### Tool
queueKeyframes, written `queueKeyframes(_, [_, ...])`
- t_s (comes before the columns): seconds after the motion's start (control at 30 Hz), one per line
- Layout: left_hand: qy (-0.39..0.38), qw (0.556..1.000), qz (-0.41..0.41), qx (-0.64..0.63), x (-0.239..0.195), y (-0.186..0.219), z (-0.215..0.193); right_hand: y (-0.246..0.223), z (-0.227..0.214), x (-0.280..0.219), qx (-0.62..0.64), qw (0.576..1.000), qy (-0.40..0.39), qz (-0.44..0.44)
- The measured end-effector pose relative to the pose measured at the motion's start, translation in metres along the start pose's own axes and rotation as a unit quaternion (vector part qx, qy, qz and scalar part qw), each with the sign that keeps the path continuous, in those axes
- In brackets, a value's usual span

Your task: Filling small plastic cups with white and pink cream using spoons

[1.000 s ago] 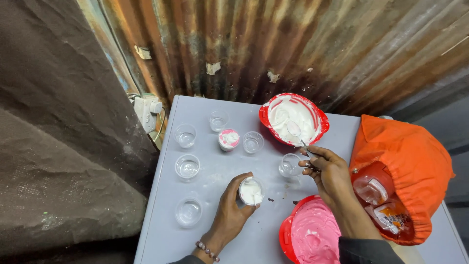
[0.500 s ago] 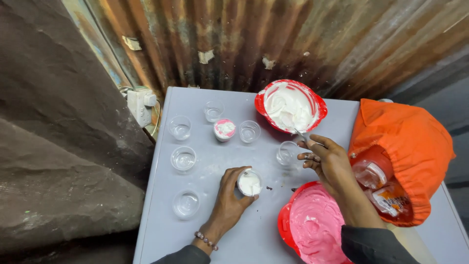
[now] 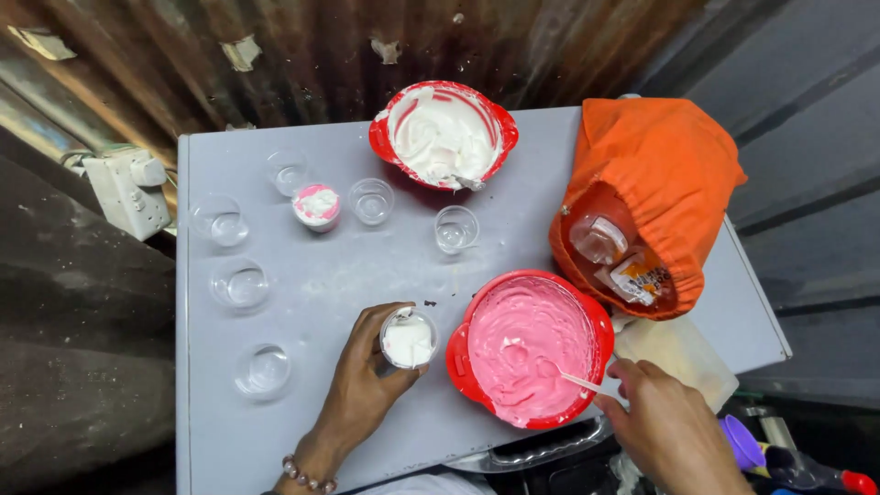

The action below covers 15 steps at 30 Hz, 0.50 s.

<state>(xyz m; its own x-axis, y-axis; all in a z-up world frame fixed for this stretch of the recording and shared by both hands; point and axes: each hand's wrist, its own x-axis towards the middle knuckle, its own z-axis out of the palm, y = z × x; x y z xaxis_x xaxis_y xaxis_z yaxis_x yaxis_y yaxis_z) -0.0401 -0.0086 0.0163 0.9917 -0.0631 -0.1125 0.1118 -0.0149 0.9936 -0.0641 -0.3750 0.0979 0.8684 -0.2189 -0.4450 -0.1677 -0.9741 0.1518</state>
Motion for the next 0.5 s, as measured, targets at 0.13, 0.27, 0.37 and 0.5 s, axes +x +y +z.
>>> queueKeyframes(0.13, [-0.03, 0.999, 0.017, -0.027, -0.006, 0.011, 0.009, -0.004, 0.038, -0.004, 0.047, 0.997, 0.048, -0.027])
queueKeyframes(0.27, [-0.03, 0.999, 0.022, -0.021, -0.011, 0.018, 0.014, -0.018, 0.034, -0.024, 0.148, 0.98, 0.127, -0.046])
queueKeyframes(0.37, [-0.025, 0.999, 0.032, -0.031, -0.017, 0.016, 0.017, -0.024, 0.047, -0.036, 0.235, 0.933, 0.26, -0.076])
queueKeyframes(0.5, [-0.02, 0.999, 0.048, -0.007, -0.019, 0.02, 0.021, -0.029, 0.081, -0.03, 0.245, 0.92, 0.286, -0.108])
